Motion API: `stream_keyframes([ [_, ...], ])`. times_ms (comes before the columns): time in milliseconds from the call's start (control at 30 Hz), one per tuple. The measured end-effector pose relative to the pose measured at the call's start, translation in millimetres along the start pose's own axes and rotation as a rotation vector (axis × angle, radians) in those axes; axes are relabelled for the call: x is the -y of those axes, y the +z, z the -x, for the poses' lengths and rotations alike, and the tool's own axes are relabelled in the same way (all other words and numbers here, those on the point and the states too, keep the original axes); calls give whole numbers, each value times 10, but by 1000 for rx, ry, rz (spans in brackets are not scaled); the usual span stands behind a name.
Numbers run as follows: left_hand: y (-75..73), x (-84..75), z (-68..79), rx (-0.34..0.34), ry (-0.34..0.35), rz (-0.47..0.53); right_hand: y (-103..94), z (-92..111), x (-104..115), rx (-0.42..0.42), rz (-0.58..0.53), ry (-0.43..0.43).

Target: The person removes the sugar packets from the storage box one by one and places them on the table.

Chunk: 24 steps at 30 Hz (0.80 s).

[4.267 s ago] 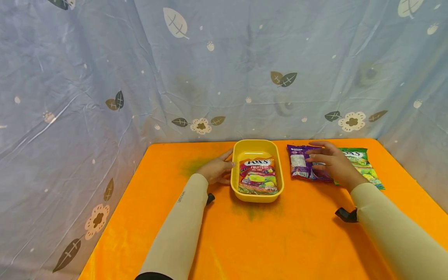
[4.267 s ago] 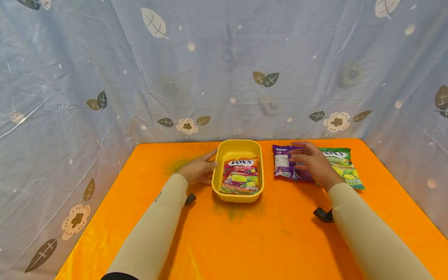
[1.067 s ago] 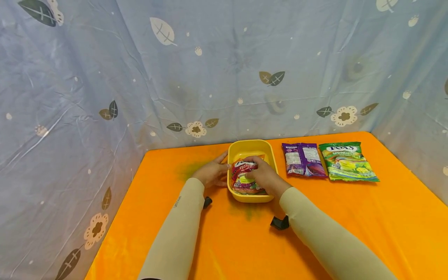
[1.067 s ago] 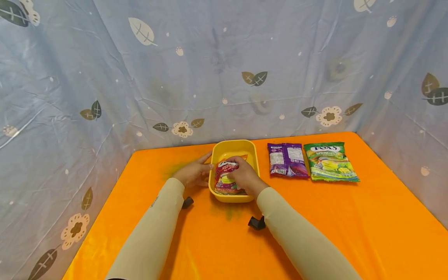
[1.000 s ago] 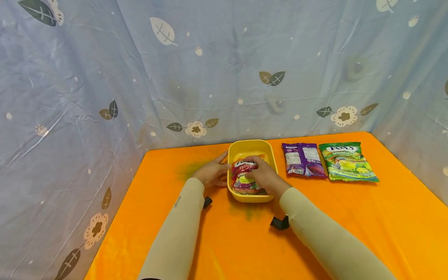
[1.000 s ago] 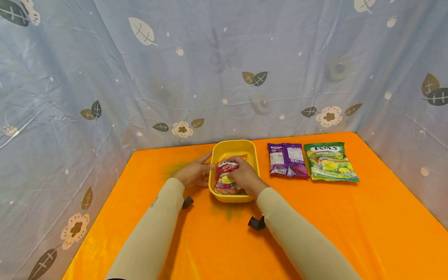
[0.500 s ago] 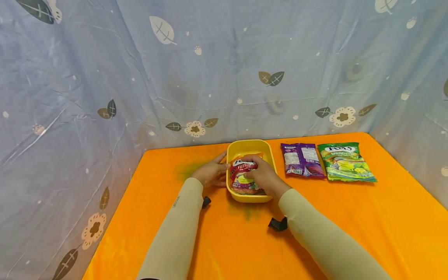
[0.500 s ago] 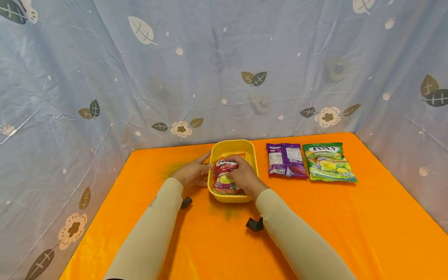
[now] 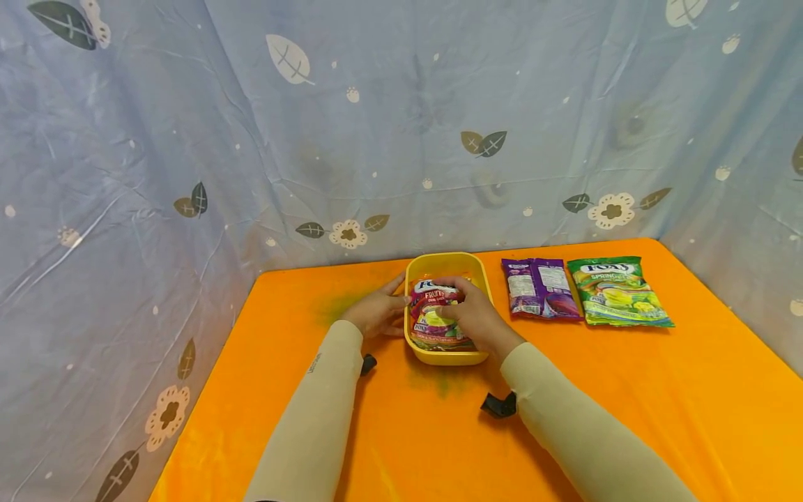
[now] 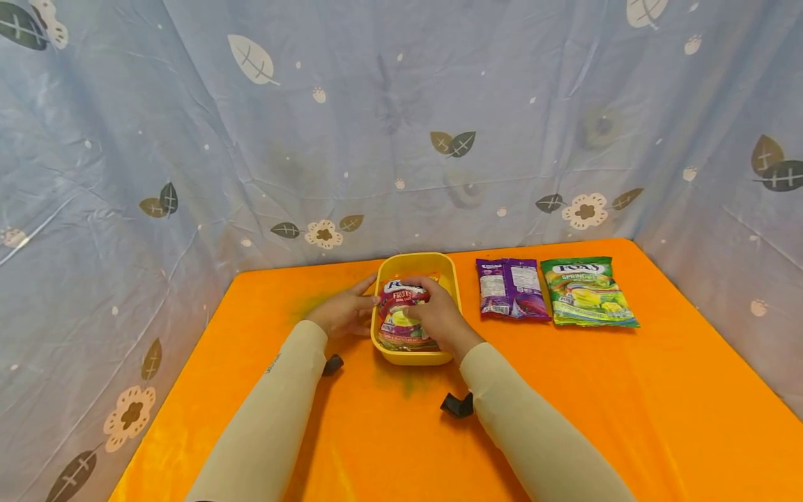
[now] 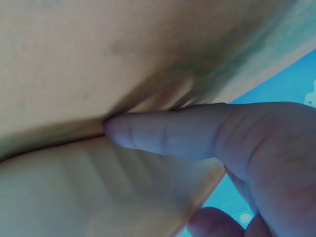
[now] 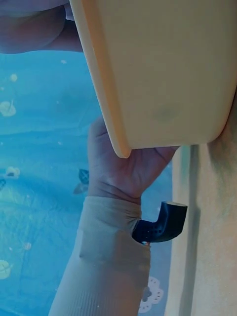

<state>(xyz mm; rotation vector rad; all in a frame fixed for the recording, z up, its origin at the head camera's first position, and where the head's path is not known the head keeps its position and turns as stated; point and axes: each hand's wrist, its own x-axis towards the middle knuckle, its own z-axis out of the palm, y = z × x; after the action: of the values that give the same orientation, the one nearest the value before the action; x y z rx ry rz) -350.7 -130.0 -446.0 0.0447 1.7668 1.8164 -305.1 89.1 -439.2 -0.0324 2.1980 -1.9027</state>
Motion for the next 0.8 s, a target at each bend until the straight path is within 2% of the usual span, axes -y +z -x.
stream_keyframes([
  [300,-7,-9,6,-4,2,5,-16,20,21,16,-81,-37],
  [567,-14,18,-6,-1,-2,24,-55,52,27,-13,-163,-46],
  [800,2,15,4,-5,-1,-5,-79,78,64,-31,-295,-91],
])
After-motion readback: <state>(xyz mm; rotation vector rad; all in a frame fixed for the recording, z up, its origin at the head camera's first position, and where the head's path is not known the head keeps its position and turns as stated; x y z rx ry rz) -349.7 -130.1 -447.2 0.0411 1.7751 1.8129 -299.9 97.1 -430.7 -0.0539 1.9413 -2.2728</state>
